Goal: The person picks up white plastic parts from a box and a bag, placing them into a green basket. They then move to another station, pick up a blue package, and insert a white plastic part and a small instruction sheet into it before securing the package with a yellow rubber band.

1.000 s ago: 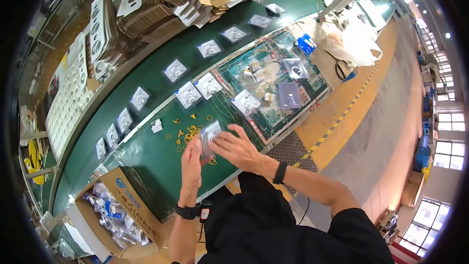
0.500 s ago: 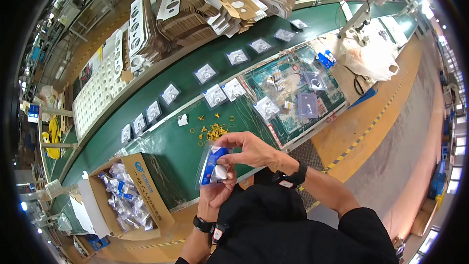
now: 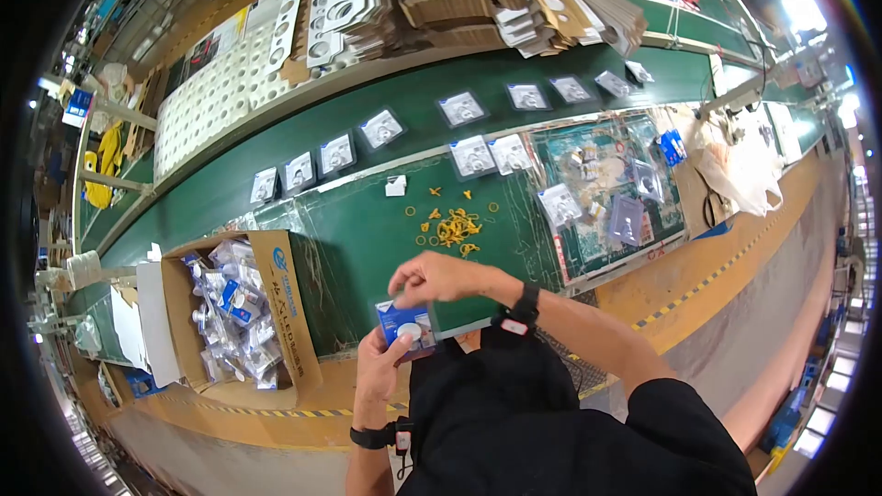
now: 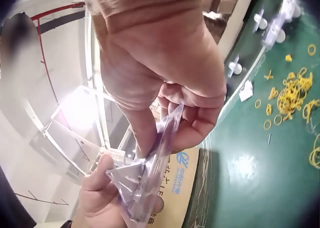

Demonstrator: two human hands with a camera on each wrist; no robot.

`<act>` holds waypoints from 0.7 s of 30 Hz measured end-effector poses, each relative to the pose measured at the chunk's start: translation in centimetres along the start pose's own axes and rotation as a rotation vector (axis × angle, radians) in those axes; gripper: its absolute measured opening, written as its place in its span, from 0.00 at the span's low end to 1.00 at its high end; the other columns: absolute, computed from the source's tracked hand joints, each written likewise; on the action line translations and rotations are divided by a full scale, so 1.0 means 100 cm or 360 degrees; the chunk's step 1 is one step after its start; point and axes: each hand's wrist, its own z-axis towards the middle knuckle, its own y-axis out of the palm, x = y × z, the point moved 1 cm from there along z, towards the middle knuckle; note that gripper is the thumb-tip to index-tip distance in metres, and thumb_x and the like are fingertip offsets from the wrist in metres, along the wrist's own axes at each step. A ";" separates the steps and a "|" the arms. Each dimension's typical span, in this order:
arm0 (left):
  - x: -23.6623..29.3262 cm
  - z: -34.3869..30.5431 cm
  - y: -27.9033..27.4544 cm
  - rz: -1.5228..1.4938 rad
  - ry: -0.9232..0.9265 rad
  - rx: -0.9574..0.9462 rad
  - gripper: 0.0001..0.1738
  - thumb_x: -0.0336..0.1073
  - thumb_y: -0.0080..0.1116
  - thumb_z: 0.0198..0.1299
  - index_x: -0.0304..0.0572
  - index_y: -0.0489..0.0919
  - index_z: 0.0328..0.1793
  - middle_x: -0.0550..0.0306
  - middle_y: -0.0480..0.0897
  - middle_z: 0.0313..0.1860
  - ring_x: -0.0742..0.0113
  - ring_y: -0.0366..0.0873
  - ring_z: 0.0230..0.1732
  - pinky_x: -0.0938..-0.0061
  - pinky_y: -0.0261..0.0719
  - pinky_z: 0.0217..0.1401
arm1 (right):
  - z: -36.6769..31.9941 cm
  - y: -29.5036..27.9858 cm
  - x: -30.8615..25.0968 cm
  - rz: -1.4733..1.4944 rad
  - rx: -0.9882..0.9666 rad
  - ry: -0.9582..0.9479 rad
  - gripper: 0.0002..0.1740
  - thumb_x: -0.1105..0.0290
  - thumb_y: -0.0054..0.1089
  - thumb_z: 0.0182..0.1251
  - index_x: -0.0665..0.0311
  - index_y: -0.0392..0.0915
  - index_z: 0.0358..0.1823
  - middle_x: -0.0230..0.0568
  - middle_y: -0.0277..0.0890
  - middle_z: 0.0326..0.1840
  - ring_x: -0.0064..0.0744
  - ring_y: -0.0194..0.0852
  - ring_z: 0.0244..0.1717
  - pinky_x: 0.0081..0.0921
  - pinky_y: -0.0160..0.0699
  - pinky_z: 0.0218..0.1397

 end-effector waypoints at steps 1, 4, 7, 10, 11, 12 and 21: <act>-0.004 -0.001 -0.015 -0.0037 0.0034 0.0062 0.18 0.28 0.67 0.67 0.31 0.80 0.62 0.51 0.87 0.54 0.62 0.87 0.52 0.58 0.91 0.57 | 0.021 -0.003 0.006 0.0195 0.0179 -0.0047 0.18 0.61 0.68 0.73 0.68 0.83 0.53 0.34 0.85 0.36 0.17 0.81 0.34 0.20 0.79 0.38; 0.009 -0.007 -0.048 -0.0128 0.0114 0.0238 0.18 0.27 0.67 0.66 0.29 0.81 0.60 0.51 0.87 0.53 0.62 0.87 0.52 0.61 0.91 0.57 | 0.097 -0.046 0.037 -0.1018 0.1344 -0.0505 0.12 0.66 0.67 0.69 0.64 0.84 0.50 0.49 0.84 0.41 0.50 0.83 0.41 0.39 0.83 0.44; 0.033 -0.007 -0.075 -0.0198 0.0147 0.0314 0.18 0.28 0.68 0.66 0.29 0.81 0.60 0.51 0.87 0.53 0.62 0.87 0.52 0.61 0.90 0.58 | 0.147 -0.080 0.054 -0.1309 0.1697 -0.0353 0.11 0.68 0.70 0.64 0.59 0.84 0.46 0.48 0.80 0.44 0.57 0.82 0.45 0.46 0.82 0.47; 0.050 0.005 -0.104 -0.0113 0.0119 0.0283 0.18 0.29 0.69 0.66 0.29 0.81 0.60 0.52 0.87 0.52 0.64 0.86 0.52 0.63 0.90 0.58 | 0.158 -0.087 0.064 -0.1411 0.1563 -0.0175 0.12 0.66 0.71 0.64 0.58 0.83 0.48 0.46 0.80 0.41 0.54 0.83 0.41 0.46 0.81 0.44; 0.052 0.009 -0.108 -0.0093 0.0124 0.0262 0.18 0.31 0.70 0.67 0.30 0.81 0.59 0.54 0.87 0.51 0.68 0.85 0.51 0.66 0.89 0.57 | 0.155 -0.085 0.060 -0.1379 0.1546 -0.0130 0.12 0.66 0.71 0.64 0.58 0.83 0.48 0.46 0.81 0.39 0.54 0.83 0.39 0.46 0.80 0.42; 0.055 0.011 -0.110 -0.0097 0.0121 0.0231 0.18 0.31 0.70 0.66 0.30 0.82 0.59 0.55 0.87 0.51 0.69 0.85 0.50 0.68 0.89 0.56 | 0.148 -0.082 0.057 -0.1306 0.1493 -0.0079 0.12 0.66 0.71 0.65 0.58 0.83 0.48 0.45 0.81 0.37 0.53 0.83 0.37 0.44 0.80 0.40; 0.053 0.023 -0.105 0.0072 0.0168 0.0153 0.17 0.30 0.70 0.66 0.31 0.82 0.59 0.58 0.87 0.49 0.73 0.83 0.48 0.70 0.87 0.56 | 0.080 -0.018 0.006 0.0086 0.1064 0.0114 0.19 0.70 0.65 0.75 0.66 0.78 0.63 0.30 0.81 0.36 0.19 0.80 0.33 0.23 0.79 0.34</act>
